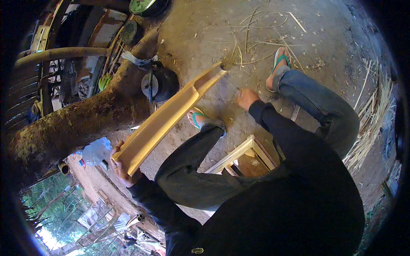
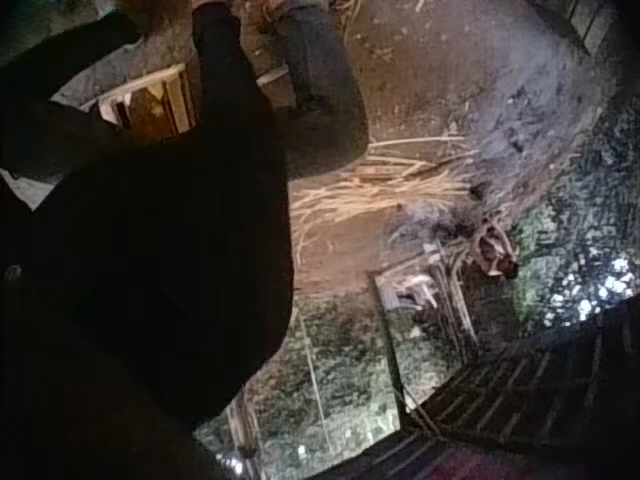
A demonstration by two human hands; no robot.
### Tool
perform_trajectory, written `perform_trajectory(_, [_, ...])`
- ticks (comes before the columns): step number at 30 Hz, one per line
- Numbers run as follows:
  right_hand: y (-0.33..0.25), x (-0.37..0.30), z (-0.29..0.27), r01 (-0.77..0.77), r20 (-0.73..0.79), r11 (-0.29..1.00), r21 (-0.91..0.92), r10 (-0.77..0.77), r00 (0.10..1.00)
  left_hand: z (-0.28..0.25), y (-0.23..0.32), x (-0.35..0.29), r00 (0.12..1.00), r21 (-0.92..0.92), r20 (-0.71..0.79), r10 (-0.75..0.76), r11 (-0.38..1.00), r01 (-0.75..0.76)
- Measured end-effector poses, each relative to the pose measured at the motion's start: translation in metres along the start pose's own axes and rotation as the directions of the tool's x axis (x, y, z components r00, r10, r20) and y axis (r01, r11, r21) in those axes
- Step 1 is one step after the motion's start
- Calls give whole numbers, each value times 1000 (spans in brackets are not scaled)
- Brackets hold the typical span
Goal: The person uses a knife to split and shave a long bamboo pole, repeatedly scraping the surface to remove thin strips. The person holds the bamboo with one hand and uses the knife with the other to shape and smooth the material.
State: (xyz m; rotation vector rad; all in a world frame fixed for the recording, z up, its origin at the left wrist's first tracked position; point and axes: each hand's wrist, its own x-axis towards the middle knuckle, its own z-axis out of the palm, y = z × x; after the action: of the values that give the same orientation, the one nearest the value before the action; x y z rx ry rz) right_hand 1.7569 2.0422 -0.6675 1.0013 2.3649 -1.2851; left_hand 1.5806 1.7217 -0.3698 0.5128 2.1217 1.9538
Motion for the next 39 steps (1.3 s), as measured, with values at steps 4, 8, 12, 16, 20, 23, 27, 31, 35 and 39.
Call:
perform_trajectory(4, [-40, -46, -9, 424, 82, 901, 93, -431, 899, -14, -5, -3, 993, 5, 121, 4, 1000, -4])
perform_trajectory(8, [-34, -34, -11, 114, 6, 993, 38, -115, 993, -16, -10, -11, 992, -21, 124, 31, 999, -29])
perform_trajectory(12, [-9, -14, -1, 81, -36, 996, -28, -82, 996, -17, -14, -8, 994, -27, 93, 54, 998, -52])
perform_trajectory(16, [9, 0, 11, -34, -15, 998, -44, 33, 999, -21, -12, -6, 997, -53, 77, -14, 998, 18])
perform_trajectory(20, [32, 20, 19, -66, -199, 997, -52, 54, 978, -19, -10, -6, 996, -24, 84, 8, 1000, -6])
perform_trajectory(23, [46, 32, 29, -60, -67, 998, -23, 58, 996, -17, -12, -6, 997, -25, 66, 43, 999, -41])
perform_trajectory(27, [39, 30, 14, -220, -92, 975, -24, 217, 972, -21, -12, -3, 985, -53, 165, 50, 998, -42])
perform_trajectory(31, [15, -10, -28, 9, -40, 1000, -13, -10, 999, -27, -14, -1, 955, -151, 292, 51, 989, -6])
perform_trajectory(35, [-9, -58, -54, 382, 75, 923, -32, -379, 922, -30, -14, 10, 909, -117, 410, 74, 993, -28])
perform_trajectory(39, [-20, -67, -65, 158, 29, 982, -108, -156, 987, -29, -12, 10, 871, -84, 485, 77, 996, -41])
